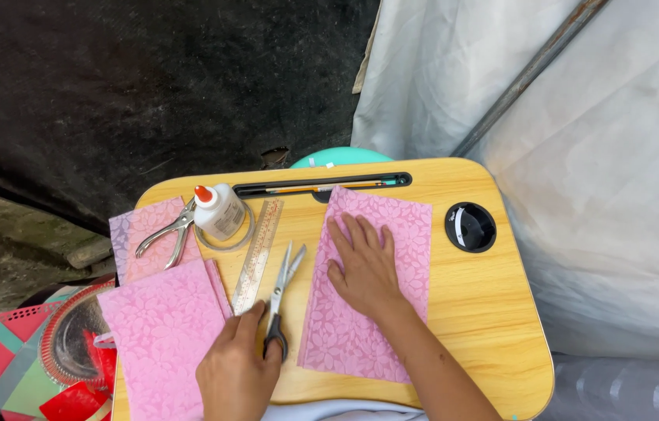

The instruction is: Folding and cutting pink patterned paper into smaller rectangular pieces using scissors on a small table.

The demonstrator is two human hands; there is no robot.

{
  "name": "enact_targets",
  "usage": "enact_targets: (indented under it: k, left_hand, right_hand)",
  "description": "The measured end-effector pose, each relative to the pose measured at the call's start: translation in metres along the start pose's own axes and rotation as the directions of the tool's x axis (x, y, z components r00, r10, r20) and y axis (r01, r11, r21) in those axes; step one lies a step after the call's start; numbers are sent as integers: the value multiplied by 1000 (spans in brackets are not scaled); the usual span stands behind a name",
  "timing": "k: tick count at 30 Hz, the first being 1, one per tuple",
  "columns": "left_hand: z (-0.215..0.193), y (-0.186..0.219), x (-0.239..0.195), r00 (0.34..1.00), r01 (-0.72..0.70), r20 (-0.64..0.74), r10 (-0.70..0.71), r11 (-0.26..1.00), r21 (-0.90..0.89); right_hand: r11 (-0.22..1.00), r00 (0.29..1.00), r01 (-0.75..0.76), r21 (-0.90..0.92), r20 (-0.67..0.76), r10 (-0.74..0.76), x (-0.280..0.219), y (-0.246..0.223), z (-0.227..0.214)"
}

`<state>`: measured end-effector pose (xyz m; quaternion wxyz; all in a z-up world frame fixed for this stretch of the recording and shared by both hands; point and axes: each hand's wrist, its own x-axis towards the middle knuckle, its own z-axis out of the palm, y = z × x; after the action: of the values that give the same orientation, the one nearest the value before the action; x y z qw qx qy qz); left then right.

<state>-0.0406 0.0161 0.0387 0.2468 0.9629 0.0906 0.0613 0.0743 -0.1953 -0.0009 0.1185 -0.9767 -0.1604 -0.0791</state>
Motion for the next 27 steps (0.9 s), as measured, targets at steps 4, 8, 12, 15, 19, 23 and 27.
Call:
enact_targets:
  k: [4, 8, 12, 15, 19, 23, 27]
  left_hand:
    - [14, 4, 3, 961, -155, -188, 201, 960, 234]
    - [24, 9, 5, 958, -200, -143, 251, 933, 299]
    - [28, 10, 5, 964, -195, -114, 242, 929, 315]
    - [30, 6, 2, 964, -196, -106, 243, 923, 330]
    - [30, 4, -5, 961, -204, -112, 254, 920, 336]
    - [29, 6, -10, 963, -200, -118, 244, 934, 297]
    - [29, 6, -12, 963, -227, -78, 259, 929, 291]
  right_hand:
    - [999, 999, 31, 24, -15, -30, 8, -1, -9]
    - [998, 997, 49, 32, -67, -47, 10, -1, -8]
    - [1000, 995, 27, 10, -95, -26, 9, -3, -2]
    - [997, 1000, -5, 78, -8, 6, 8, 4, 8]
    - [997, 998, -9, 76, 63, 4, 9, 8, 12]
    - [998, 998, 0, 60, 67, -4, 8, 8, 12]
    - [999, 998, 1, 48, 69, -4, 9, 10, 15]
